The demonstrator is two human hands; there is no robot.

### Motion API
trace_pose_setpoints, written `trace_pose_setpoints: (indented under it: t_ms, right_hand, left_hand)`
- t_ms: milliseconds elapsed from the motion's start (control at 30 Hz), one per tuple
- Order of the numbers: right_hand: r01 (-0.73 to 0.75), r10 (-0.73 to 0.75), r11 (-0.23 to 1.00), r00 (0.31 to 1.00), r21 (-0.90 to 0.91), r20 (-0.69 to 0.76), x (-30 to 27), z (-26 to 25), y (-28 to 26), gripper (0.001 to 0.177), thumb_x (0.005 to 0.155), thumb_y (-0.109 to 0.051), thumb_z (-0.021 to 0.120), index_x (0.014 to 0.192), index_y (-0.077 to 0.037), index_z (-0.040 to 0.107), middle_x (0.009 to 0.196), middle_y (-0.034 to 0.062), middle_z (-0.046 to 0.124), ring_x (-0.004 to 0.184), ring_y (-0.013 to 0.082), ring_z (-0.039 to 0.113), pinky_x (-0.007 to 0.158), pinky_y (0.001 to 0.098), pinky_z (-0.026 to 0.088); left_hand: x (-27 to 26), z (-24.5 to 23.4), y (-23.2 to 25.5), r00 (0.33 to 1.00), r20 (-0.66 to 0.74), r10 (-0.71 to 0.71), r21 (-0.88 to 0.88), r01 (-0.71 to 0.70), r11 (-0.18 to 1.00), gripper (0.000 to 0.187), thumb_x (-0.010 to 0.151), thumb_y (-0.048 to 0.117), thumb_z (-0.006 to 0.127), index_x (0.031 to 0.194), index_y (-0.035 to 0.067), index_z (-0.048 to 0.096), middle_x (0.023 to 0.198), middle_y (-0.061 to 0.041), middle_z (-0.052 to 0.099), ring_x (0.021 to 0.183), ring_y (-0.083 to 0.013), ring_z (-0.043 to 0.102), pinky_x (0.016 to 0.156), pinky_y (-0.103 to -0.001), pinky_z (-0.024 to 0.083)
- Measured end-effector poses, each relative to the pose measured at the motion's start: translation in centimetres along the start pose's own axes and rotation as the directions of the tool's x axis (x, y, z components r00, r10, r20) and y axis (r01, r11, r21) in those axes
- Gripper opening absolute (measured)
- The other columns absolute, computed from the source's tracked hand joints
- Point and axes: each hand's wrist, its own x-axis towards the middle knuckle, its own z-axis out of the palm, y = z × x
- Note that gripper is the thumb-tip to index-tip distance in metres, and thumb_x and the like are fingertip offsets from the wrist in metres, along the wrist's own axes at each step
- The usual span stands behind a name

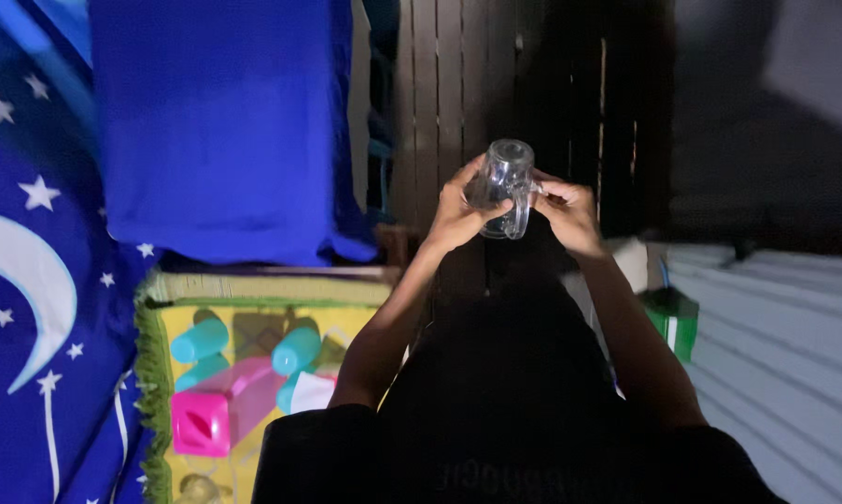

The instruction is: The person wipes the inside and outside of glass mugs using a small white cloth, handling them one at a time and placing them back on a tray.

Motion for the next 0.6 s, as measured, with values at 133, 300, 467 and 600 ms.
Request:
trace_pose_setpoints:
  t_ms: [133,300,467,600]
  right_hand:
    - [0.156,-0.157,0.984,0.988,0.087,0.007,6.4,-2.2,-1.6,0.020,0.100,-0.006,0.070,0.120,0.001,0.071,0.132,0.0143,0.069,0.111,0.0181,0.071,0.097,0.0320,0.061]
    - [0.096,-0.098,0.994,0.994,0.041,0.049,13.0,-4.5,-3.8,0.029,0.101,-0.010,0.070,0.128,0.001,0.069,0.117,0.0131,0.076,0.103,0.0152,0.073,0.094,0.0278,0.060]
    - [0.099,-0.087,0.988,0.990,-0.115,0.113,19.4,-4.4,-4.7,0.030,0.102,-0.015,0.069,0.128,0.001,0.070,0.104,0.0098,0.078,0.086,0.0101,0.071,0.078,0.0245,0.058]
    - [-0.092,0.140,0.925,0.985,-0.370,0.106,24.2,-3.4,-5.2,0.035,0.104,-0.020,0.065,0.136,-0.007,0.070,0.085,0.0104,0.075,0.065,0.0120,0.056,0.059,0.0274,0.047]
  left_hand:
    - [6.2,0.5,0.8,0.997,-0.062,-0.039,0.003,0.039,0.999,0.088,0.076,0.016,0.093,0.149,-0.002,0.047,0.135,-0.016,0.066,0.129,-0.0278,0.063,0.112,-0.043,0.051]
    - [12.0,0.7,1.5,0.981,-0.141,-0.130,-0.128,0.113,0.985,0.087,0.075,0.015,0.090,0.150,-0.002,0.048,0.129,-0.014,0.069,0.123,-0.0254,0.066,0.108,-0.042,0.055]
    - [16.1,-1.1,0.1,0.970,-0.239,-0.050,-0.071,0.034,0.997,0.085,0.077,0.012,0.091,0.150,-0.001,0.048,0.131,-0.015,0.068,0.125,-0.0250,0.064,0.111,-0.042,0.053]
    - [19.9,-3.3,-2.4,0.958,-0.242,-0.157,-0.088,0.140,0.986,0.091,0.078,0.017,0.089,0.154,0.003,0.041,0.132,-0.014,0.065,0.125,-0.0255,0.064,0.108,-0.043,0.055]
